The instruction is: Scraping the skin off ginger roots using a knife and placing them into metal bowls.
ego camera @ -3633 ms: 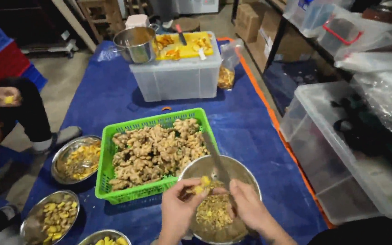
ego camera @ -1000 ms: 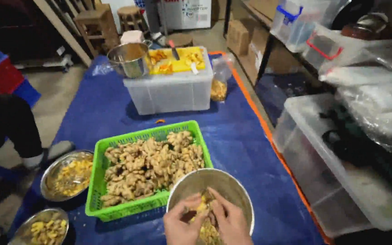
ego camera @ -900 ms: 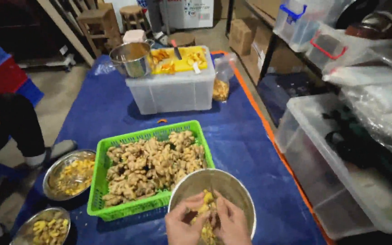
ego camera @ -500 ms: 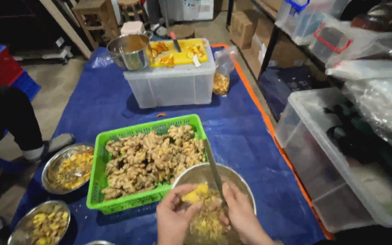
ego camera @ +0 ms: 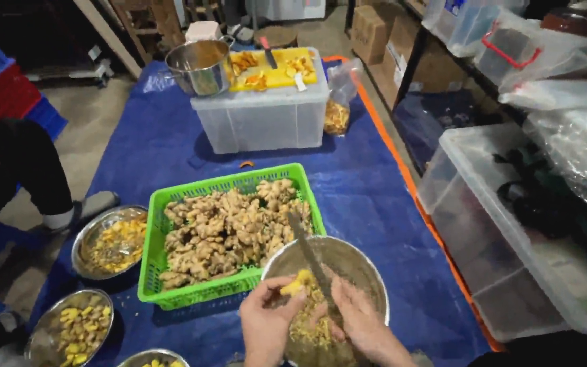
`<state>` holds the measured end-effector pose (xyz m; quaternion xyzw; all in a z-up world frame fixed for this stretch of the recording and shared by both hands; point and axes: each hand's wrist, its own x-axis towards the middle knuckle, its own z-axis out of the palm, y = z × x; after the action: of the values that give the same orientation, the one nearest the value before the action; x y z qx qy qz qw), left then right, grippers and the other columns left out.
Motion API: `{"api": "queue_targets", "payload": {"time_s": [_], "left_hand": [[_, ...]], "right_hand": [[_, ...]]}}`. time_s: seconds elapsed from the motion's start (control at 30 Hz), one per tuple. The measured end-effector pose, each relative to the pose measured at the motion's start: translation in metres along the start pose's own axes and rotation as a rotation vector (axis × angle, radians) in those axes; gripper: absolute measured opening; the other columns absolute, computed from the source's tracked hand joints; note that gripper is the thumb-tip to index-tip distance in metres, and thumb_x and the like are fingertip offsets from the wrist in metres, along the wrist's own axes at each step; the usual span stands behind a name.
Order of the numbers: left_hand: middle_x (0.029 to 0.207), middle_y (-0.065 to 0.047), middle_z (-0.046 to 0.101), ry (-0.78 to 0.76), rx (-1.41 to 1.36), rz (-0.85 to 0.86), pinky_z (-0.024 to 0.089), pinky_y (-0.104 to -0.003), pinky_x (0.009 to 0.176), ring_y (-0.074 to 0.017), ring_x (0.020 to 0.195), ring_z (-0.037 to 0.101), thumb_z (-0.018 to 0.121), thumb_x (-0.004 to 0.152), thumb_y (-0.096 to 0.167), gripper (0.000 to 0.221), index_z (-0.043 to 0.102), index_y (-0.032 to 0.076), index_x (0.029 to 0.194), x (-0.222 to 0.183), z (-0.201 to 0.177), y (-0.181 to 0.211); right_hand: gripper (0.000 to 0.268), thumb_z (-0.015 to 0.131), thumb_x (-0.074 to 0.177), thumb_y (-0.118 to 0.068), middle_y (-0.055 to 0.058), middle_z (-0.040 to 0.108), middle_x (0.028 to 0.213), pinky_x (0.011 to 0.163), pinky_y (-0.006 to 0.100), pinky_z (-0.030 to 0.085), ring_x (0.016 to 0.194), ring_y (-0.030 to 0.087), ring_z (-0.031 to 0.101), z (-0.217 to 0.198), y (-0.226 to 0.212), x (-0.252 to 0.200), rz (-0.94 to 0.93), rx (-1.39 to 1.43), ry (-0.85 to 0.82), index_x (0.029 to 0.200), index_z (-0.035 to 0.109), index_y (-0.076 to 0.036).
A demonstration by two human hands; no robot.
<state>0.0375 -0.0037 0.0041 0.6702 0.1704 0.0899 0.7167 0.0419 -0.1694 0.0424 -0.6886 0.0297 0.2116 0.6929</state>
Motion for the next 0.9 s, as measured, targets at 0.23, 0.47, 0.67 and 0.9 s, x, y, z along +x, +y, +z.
{"api": "queue_targets", "payload": {"time_s": [0.23,0.47,0.67,0.9], "left_hand": [[0.081,-0.014,0.085,0.020,0.022,-0.117,0.069,-0.029,0.069,-0.0172,0.076,0.075,0.094,0.065,-0.004,0.022,0.085,0.000,0.086,-0.007,0.007,0.012],[0.083,-0.018,0.087,0.000,-0.016,-0.163,0.067,-0.029,0.070,-0.0184,0.074,0.077,0.095,0.063,-0.009,0.025,0.084,-0.004,0.085,-0.011,0.007,0.019],[0.086,-0.016,0.089,-0.023,-0.011,0.077,0.072,-0.028,0.076,-0.0180,0.081,0.084,0.094,0.060,-0.008,0.023,0.082,-0.002,0.078,-0.006,0.002,-0.009],[0.100,-0.013,0.089,-0.100,0.150,0.115,0.073,-0.029,0.085,-0.0195,0.091,0.086,0.090,0.066,-0.002,0.020,0.083,0.001,0.085,-0.005,-0.011,0.006]], "right_hand": [[0.065,0.036,0.100,-0.047,0.007,0.050,0.048,0.037,0.025,0.033,0.037,0.012,0.041,0.007,-0.013,-0.004,0.051,-0.019,-0.037,0.160,0.047,-0.027],[0.071,0.034,0.096,-0.054,0.008,0.050,0.050,0.037,0.025,0.034,0.038,0.013,0.041,0.002,-0.008,-0.002,0.160,0.045,-0.101,0.164,0.035,-0.032],[0.048,0.030,0.101,-0.053,0.002,0.048,0.050,0.040,0.028,0.037,0.040,0.013,0.043,0.007,0.018,0.013,0.057,-0.121,0.040,0.117,0.059,-0.019],[0.067,0.030,0.100,-0.054,0.002,0.036,0.047,0.034,0.025,0.034,0.035,0.011,0.032,-0.001,-0.010,0.001,0.241,0.184,0.012,0.159,0.052,-0.029]]}}
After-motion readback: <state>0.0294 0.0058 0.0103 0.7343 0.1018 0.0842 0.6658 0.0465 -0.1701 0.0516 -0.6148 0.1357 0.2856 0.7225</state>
